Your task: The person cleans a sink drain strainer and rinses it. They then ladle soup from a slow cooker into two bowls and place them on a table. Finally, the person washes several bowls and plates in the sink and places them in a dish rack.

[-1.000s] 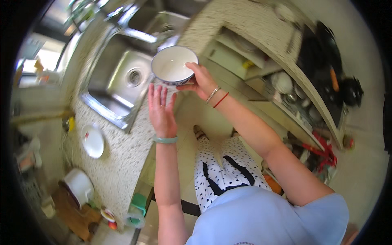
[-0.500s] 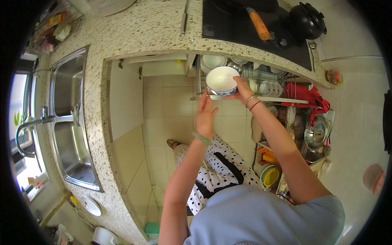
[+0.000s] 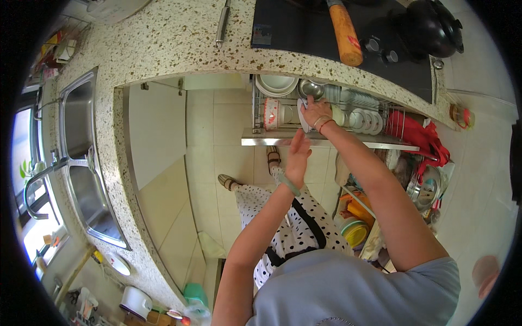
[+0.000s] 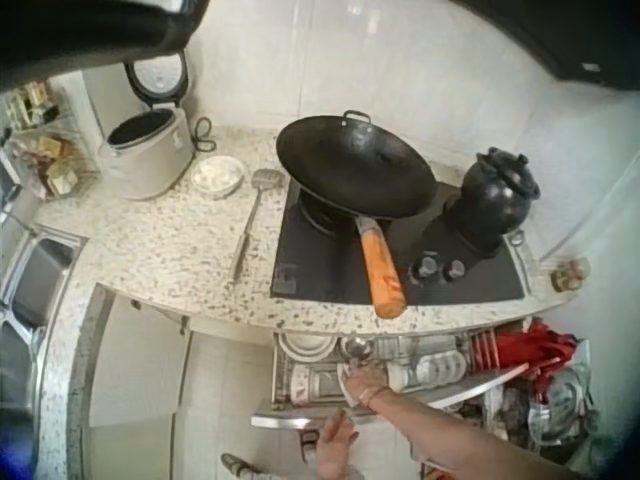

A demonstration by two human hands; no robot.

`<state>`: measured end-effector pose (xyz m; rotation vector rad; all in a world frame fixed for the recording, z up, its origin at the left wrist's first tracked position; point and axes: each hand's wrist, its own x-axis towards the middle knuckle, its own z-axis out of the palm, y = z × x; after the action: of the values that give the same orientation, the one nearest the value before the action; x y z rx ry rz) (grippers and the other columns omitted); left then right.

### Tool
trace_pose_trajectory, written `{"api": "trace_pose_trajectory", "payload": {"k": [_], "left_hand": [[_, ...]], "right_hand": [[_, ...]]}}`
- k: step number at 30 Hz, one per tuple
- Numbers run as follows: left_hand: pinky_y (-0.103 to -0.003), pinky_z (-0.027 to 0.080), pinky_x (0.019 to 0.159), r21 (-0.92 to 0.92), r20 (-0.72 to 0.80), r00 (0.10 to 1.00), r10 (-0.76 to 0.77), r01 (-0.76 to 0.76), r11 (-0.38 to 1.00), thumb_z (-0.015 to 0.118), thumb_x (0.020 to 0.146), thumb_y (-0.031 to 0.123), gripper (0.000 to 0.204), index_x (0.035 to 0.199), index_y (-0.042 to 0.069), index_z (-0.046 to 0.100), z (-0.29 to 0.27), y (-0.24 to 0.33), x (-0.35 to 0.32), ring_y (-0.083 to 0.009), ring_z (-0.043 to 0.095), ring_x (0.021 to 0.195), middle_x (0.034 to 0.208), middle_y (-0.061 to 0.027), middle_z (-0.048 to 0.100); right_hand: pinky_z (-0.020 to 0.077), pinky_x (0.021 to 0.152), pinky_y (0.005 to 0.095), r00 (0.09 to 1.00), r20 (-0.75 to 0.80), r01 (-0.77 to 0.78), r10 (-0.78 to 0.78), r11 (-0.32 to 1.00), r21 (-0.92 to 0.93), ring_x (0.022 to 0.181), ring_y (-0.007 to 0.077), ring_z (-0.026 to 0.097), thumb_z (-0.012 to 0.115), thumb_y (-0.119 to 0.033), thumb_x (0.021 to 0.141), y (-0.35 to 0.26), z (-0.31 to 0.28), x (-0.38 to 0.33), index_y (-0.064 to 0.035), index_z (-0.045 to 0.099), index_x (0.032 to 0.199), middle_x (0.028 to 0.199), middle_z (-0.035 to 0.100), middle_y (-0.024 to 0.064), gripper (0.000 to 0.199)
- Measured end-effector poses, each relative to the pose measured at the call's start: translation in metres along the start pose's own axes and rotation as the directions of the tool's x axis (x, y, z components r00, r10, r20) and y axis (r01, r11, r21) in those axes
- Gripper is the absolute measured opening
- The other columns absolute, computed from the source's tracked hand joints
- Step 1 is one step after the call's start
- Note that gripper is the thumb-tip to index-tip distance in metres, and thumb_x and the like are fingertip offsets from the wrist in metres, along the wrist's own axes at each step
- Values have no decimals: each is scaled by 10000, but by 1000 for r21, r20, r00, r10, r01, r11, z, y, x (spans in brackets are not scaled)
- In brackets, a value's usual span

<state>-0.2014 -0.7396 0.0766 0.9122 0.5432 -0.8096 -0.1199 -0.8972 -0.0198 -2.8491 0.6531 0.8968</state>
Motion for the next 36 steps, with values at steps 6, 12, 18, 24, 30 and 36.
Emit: {"api": "trace_pose_trajectory", "payload": {"k": [6,12,18,24,30,36], "left_hand": [[-354,362,1036,-16,-25,1000,-2,2,1000,520,953,254,546,1430,77,323,-1,14,-1,-210,382,1298,1428,-103,366],[-340,357,1038,-55,-61,998,23,-26,998,517,952,261,545,1423,65,326,-14,25,-6,-214,375,1305,1426,-110,368],[-331,367,1025,-83,-93,995,25,-33,996,503,962,250,519,1416,62,336,-23,33,-11,-198,399,1274,1400,-101,401],[-324,375,1016,-104,-96,994,45,-55,993,490,971,256,494,1407,66,358,-30,38,-18,-181,424,1239,1376,-88,428],[-327,380,1015,-115,-107,993,44,-56,992,486,974,265,471,1390,69,388,-38,45,-28,-179,430,1236,1345,-79,457],[-335,393,1009,-140,-122,989,82,-99,985,479,976,273,447,1362,58,418,-61,46,-37,-182,434,1236,1333,-81,467]], "right_hand": [[428,948,468,1000,0,3,-3,996,-87,1138,446,491,420,-499,892,-15,11,13,-70,460,1274,1264,461,320,576],[419,973,425,992,95,84,-84,996,1,1111,399,545,362,-524,903,-36,1,24,20,481,1252,1163,585,263,657],[405,991,417,986,161,32,-46,996,87,1127,387,541,291,-525,909,-59,17,35,33,516,1219,1187,572,260,677],[399,991,431,985,173,-40,25,995,86,1135,387,532,243,-541,907,-58,49,59,26,478,1260,1198,554,286,708],[399,987,452,976,185,-132,116,988,79,1164,406,502,245,-572,902,-75,44,44,-23,407,1342,1229,518,314,721],[410,966,443,981,156,-137,119,984,111,1148,378,508,257,-600,901,-76,44,40,-37,459,1301,1224,546,253,720]]}}
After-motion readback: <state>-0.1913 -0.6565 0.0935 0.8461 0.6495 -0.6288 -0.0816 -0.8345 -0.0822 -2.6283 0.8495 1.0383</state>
